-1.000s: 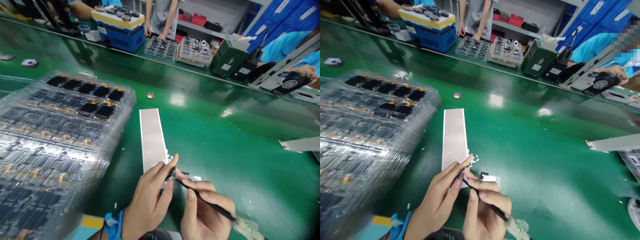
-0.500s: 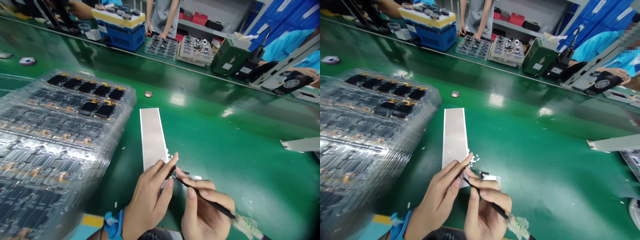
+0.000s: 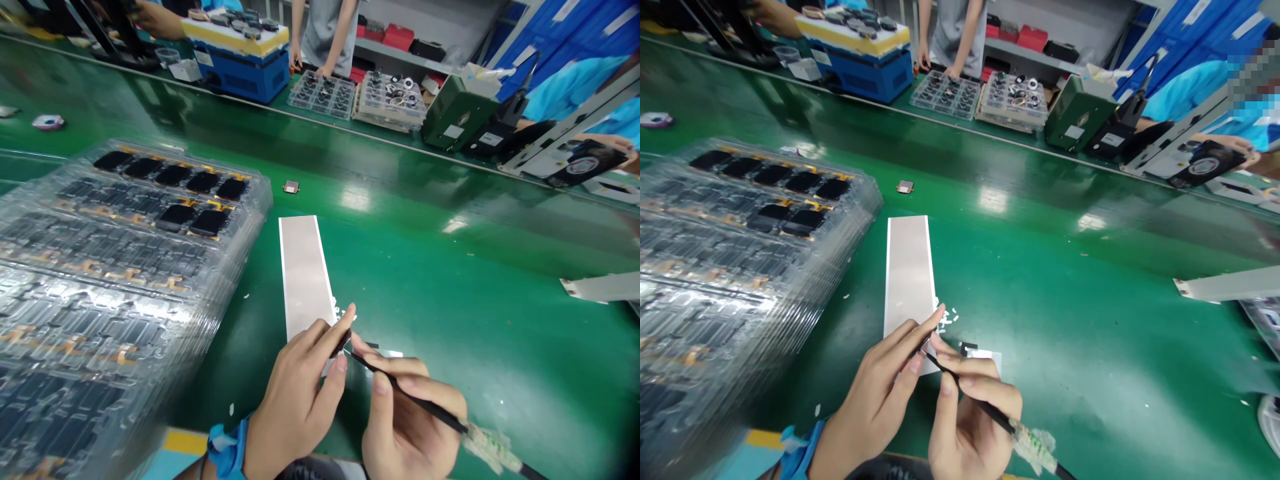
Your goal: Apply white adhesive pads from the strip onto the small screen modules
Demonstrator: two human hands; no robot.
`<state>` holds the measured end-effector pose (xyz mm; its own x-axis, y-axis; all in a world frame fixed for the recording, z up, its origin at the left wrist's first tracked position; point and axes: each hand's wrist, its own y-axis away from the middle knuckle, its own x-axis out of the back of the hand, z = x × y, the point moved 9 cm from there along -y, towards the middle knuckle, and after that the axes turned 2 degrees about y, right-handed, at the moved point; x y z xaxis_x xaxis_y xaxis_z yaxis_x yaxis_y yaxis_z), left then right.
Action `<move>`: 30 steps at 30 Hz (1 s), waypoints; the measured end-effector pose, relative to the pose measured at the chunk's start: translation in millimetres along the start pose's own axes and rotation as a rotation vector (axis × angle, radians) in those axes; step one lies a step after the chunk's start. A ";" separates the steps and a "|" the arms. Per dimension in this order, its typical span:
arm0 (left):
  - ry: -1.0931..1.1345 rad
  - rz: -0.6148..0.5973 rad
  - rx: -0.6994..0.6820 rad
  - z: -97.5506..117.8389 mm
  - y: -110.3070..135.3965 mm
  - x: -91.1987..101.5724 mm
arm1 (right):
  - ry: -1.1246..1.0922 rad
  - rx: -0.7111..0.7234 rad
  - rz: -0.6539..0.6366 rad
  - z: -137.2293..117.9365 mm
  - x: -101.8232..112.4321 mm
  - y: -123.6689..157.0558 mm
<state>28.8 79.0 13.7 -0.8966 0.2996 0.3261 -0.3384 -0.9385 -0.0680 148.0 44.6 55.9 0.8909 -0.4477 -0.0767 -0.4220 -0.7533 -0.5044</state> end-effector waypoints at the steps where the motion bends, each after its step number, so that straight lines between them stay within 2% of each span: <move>1: -0.005 0.002 -0.001 -0.1 -0.1 0.1 | 0.005 0.002 0.000 -0.2 -0.1 0.0; 12: -0.020 -0.004 0.022 -3.8 0.4 -1.5 | 0.032 0.028 0.050 -2.3 2.3 1.0; 30: 0.002 -0.002 0.001 -4.1 0.8 -1.0 | 0.002 0.052 0.018 -3.8 -1.4 2.1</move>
<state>28.3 78.6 9.5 -0.8966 0.3019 0.3241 -0.3400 -0.9380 -0.0667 145.2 41.8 58.2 0.8829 -0.4619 -0.0849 -0.4288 -0.7190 -0.5470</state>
